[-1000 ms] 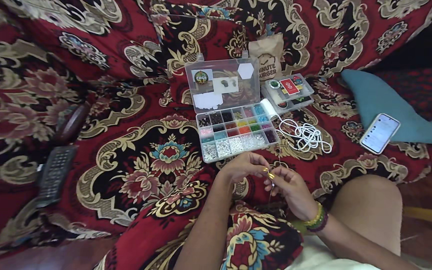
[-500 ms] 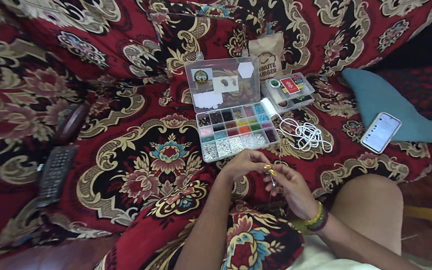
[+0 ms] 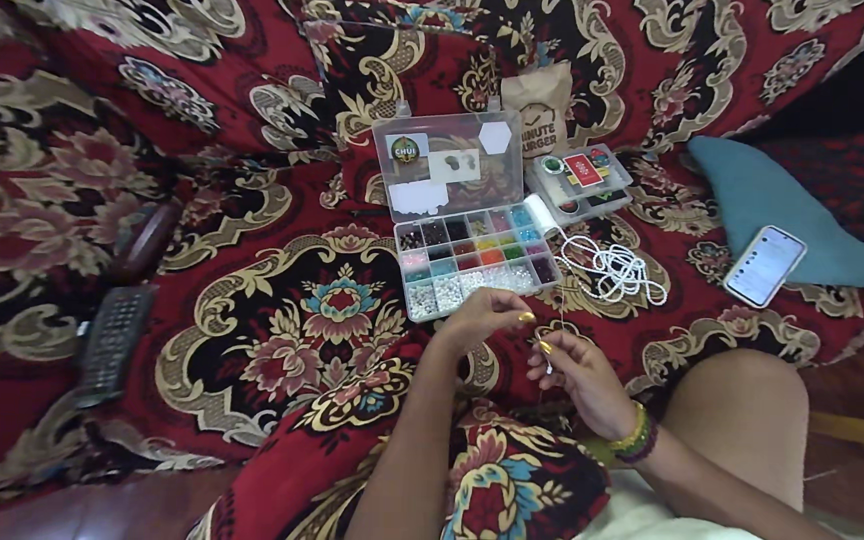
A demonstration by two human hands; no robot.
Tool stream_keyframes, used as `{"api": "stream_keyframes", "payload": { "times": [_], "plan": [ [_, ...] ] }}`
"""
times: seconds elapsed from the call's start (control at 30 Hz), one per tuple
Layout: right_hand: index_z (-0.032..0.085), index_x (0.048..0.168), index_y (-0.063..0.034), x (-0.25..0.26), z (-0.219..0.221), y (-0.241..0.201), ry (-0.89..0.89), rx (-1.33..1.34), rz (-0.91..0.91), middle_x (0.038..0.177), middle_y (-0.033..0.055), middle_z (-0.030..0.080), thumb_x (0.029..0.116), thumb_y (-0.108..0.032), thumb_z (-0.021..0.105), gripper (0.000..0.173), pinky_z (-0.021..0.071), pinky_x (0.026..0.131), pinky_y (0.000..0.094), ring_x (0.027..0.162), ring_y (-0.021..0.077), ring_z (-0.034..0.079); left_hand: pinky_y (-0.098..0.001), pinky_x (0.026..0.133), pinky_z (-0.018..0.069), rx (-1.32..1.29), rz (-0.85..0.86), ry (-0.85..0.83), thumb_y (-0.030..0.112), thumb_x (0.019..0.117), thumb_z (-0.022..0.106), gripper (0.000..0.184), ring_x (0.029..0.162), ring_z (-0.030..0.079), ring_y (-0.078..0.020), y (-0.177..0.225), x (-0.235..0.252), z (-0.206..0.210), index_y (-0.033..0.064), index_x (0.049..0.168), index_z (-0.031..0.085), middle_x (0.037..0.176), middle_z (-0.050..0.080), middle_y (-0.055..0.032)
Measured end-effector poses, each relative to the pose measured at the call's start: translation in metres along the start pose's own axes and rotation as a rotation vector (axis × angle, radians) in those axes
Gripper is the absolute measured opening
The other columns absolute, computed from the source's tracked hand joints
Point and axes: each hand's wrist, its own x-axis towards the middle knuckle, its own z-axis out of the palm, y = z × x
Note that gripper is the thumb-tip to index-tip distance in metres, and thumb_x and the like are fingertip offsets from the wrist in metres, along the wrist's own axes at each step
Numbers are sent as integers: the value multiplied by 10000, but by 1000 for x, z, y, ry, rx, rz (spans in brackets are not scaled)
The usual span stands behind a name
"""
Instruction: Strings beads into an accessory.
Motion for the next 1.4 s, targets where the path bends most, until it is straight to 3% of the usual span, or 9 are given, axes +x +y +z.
{"api": "stream_keyframes", "payload": {
  "times": [0.07,0.17,0.23,0.33,0.5,0.8,1.0,1.17,1.4],
  "plan": [
    [628,1045,3,0,-1,0,2,3,-7,902,62,741,1032,-38,474,159,623,684,270,767,139,737,-314,823,541,255,-23,191,108,991,631,168,838,637,-111,8,-6,-15,-25,1060,706,958,690,-70],
    [652,1043,-11,1,-2,2,9,-67,-66,954,50,755,1022,-64,504,158,604,677,246,824,114,733,-554,934,512,617,-161,484,136,993,661,172,999,681,-332,16,-19,-33,15,1078,749,1055,726,-172],
    [703,1049,-17,2,-2,4,22,-155,-147,1055,31,749,994,-84,550,175,560,646,196,796,51,685,-598,955,483,774,-264,579,130,991,667,158,1039,673,-385,21,-24,-34,25,1059,763,1063,725,-196],
    [716,1051,-21,2,-2,6,28,-197,-209,1152,37,733,989,-93,563,181,527,609,171,773,19,656,-615,1011,437,858,-369,541,138,992,665,164,1120,640,-413,22,-22,-32,25,1057,766,1103,712,-218],
    [695,1055,5,1,-3,4,43,-137,-165,1082,58,732,994,-66,546,176,610,714,248,875,104,712,-610,1026,424,910,-431,464,180,992,667,208,1159,610,-426,15,-12,-27,3,1054,759,1127,687,-248],
    [686,1051,6,2,-1,1,52,-123,-124,1031,53,737,993,-52,538,169,608,694,242,834,105,716,-617,1044,407,957,-515,385,246,1009,649,288,1239,552,-463,17,-8,-24,4,1136,741,1249,617,-303],
    [672,1058,2,2,-2,2,61,-99,-90,1032,54,740,1010,-48,516,171,615,698,253,833,113,723,-617,1048,398,958,-502,345,218,995,668,256,1246,543,-456,15,-10,-26,18,1137,740,1254,616,-287],
    [671,1053,9,2,-2,1,70,-87,-79,1024,64,738,1020,-50,502,182,611,695,254,822,119,721,-612,1028,423,935,-475,453,147,994,661,229,1216,563,-460,19,-13,-24,-22,1136,721,1221,620,-300],
    [669,1053,11,2,-2,1,69,-73,-70,1033,65,738,1014,-41,503,178,611,690,250,815,115,721,-599,1046,415,974,-553,412,172,1005,643,239,1258,550,-446,17,-10,-23,-8,1135,733,1264,624,-280]
  ]
}}
